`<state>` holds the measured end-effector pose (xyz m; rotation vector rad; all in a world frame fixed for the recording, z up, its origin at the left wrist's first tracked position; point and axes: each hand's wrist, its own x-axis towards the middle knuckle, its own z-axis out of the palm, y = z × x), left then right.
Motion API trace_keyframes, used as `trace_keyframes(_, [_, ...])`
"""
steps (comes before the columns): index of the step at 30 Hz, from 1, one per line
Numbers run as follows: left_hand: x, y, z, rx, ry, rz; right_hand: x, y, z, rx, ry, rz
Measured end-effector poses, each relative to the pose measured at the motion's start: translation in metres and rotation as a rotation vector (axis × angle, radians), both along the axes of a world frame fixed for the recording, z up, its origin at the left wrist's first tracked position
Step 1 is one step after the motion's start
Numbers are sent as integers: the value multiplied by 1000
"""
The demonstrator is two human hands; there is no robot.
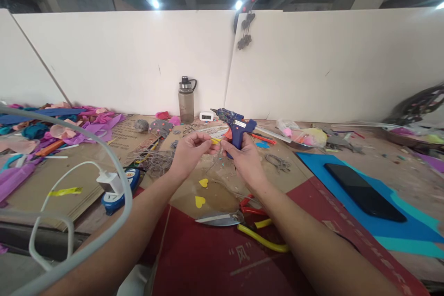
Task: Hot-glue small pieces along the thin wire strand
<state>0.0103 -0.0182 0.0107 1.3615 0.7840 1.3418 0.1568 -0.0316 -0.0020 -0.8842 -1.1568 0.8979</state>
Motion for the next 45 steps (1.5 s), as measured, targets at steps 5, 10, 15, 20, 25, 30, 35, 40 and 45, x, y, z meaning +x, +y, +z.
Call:
trace_keyframes(5, [-1,0,3,63,-32,63,6,-3,0,18,-101,-77])
trace_keyframes(10, [-10,5,9,93,-72,155,9,-13,9,91,-192,-80])
trace_keyframes(15, [-22,14,10,165,-90,355,6,-21,12,171,-275,-55])
trace_keyframes(20, [-23,12,12,219,-149,398,6,-23,5,236,-450,-125])
trace_keyframes(25, [-20,8,14,229,-210,392,5,-26,4,271,-549,-151])
trace_keyframes(30, [-20,9,14,240,-240,420,4,-27,5,302,-588,-166])
trace_keyframes(35, [-19,10,12,256,-257,403,3,-28,5,277,-622,-174])
trace_keyframes(40, [-19,9,11,276,-236,394,3,-27,2,251,-665,-178])
trace_keyframes(45, [-19,10,11,279,-223,389,3,-27,0,250,-679,-174])
